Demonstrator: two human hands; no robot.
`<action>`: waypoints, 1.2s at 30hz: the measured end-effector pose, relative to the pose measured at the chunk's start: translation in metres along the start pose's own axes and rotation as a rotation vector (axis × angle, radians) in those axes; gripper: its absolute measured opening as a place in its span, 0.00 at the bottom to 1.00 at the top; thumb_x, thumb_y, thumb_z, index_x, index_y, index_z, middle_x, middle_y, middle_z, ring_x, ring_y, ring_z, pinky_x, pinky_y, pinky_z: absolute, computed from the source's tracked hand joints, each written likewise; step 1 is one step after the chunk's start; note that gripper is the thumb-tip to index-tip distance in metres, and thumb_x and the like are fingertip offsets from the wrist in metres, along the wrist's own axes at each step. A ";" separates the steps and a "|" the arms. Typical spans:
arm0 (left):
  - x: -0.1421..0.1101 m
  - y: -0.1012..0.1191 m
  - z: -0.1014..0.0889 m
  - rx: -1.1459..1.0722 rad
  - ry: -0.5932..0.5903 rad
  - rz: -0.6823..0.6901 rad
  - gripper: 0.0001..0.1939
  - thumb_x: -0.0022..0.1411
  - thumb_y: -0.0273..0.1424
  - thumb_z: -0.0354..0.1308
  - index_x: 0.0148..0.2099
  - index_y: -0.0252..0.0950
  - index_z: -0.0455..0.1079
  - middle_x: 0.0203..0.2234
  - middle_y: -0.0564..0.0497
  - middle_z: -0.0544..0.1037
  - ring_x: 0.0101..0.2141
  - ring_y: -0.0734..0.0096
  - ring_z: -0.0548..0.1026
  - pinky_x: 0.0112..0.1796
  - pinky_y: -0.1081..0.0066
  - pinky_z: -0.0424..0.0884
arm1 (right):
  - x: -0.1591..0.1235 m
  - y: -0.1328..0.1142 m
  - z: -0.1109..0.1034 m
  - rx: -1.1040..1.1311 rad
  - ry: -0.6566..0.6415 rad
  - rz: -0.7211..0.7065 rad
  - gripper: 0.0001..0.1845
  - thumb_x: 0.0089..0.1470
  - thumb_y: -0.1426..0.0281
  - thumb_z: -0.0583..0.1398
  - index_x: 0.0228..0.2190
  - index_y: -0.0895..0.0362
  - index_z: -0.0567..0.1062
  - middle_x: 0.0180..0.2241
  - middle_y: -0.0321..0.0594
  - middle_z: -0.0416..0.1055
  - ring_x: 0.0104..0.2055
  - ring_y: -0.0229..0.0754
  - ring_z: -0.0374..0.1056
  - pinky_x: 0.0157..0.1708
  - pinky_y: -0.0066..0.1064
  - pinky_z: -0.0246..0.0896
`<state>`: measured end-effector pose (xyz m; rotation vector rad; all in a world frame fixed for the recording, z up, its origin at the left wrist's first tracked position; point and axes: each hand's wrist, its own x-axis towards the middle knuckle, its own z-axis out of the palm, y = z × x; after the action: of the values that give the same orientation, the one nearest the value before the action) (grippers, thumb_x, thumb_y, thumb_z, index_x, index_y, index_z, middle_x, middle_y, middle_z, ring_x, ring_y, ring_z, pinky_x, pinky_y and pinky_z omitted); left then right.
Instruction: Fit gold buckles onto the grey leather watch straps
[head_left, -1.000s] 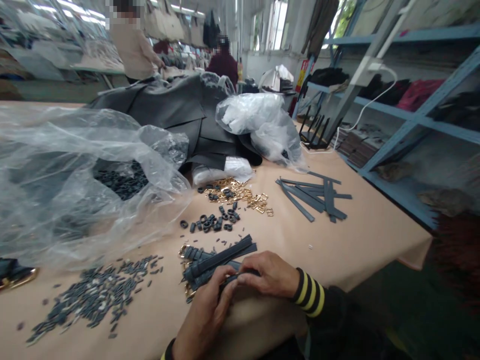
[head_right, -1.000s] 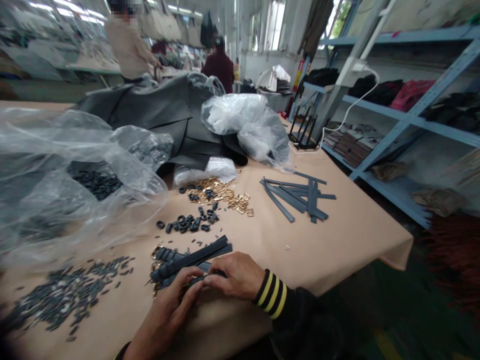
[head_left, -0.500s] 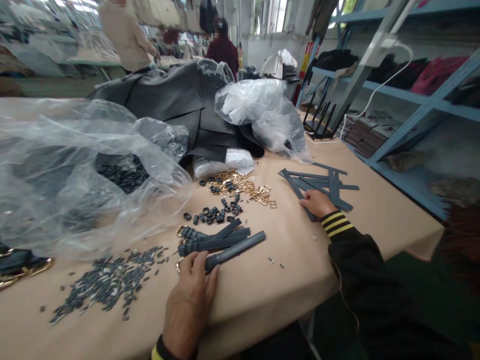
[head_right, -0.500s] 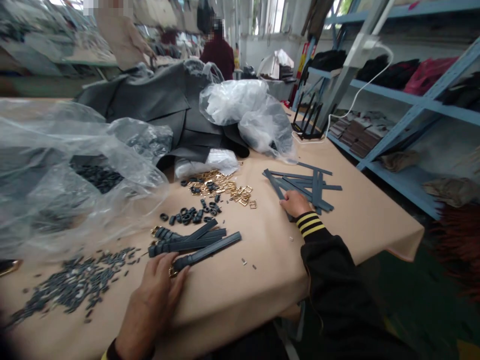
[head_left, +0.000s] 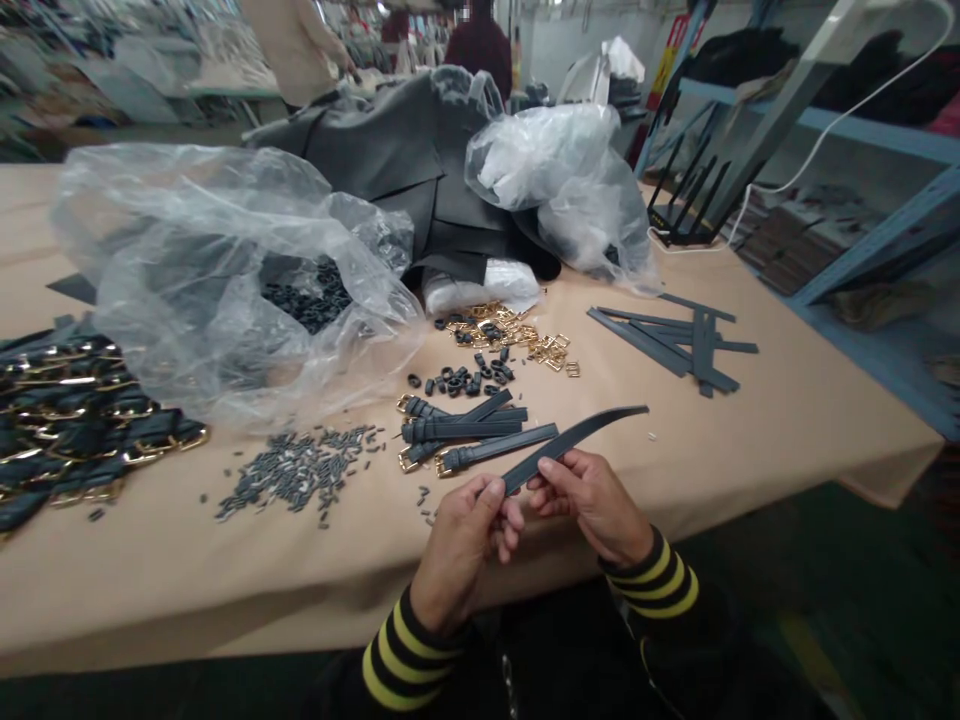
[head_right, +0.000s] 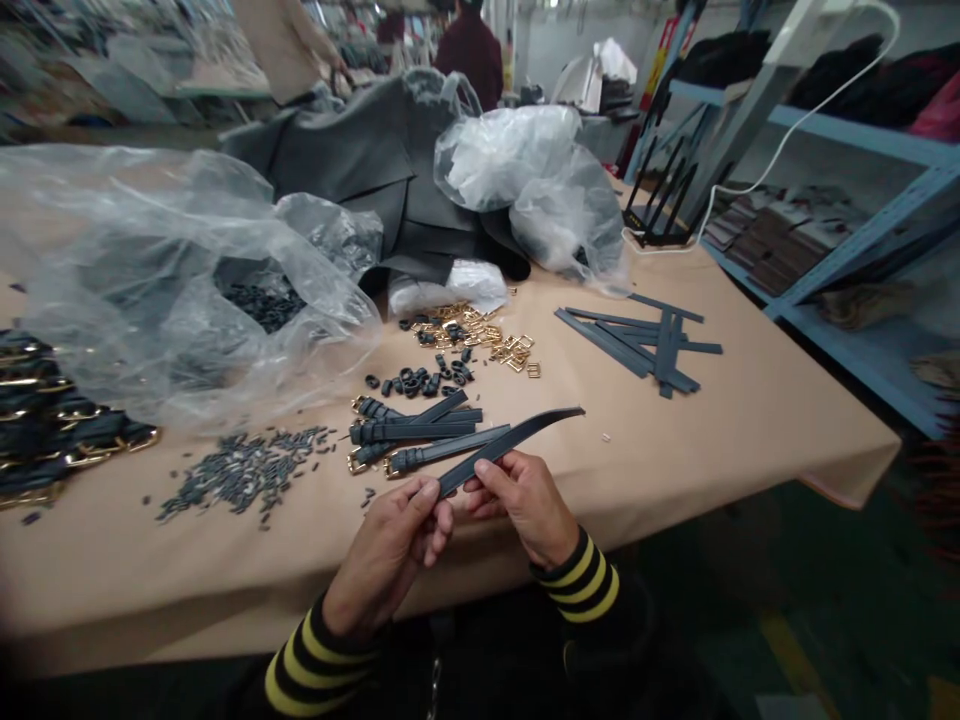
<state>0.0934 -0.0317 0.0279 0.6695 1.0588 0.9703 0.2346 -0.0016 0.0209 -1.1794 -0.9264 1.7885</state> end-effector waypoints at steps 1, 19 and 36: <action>-0.001 -0.001 -0.002 -0.030 0.021 -0.007 0.11 0.59 0.37 0.50 0.31 0.33 0.60 0.18 0.56 0.69 0.14 0.85 0.63 0.14 0.84 0.58 | -0.001 0.001 -0.003 -0.024 -0.010 0.015 0.16 0.47 0.59 0.61 0.26 0.62 0.71 0.24 0.37 0.72 0.22 0.32 0.68 0.22 0.22 0.64; -0.010 0.000 -0.009 0.072 0.066 0.059 0.13 0.60 0.40 0.48 0.39 0.35 0.61 0.19 0.57 0.69 0.15 0.81 0.64 0.15 0.81 0.58 | -0.013 -0.011 0.003 -1.176 -0.163 -0.542 0.09 0.54 0.75 0.51 0.32 0.59 0.71 0.28 0.41 0.72 0.31 0.40 0.67 0.32 0.30 0.60; 0.000 -0.007 -0.009 -0.001 0.046 0.031 0.17 0.57 0.41 0.52 0.23 0.34 0.57 0.11 0.60 0.62 0.12 0.82 0.60 0.14 0.80 0.53 | -0.015 -0.011 0.004 -0.229 -0.461 0.016 0.10 0.52 0.66 0.56 0.29 0.62 0.66 0.24 0.38 0.70 0.19 0.30 0.62 0.21 0.23 0.56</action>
<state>0.0868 -0.0345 0.0186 0.6672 1.0903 1.0173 0.2376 -0.0108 0.0376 -0.9211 -1.4206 2.0514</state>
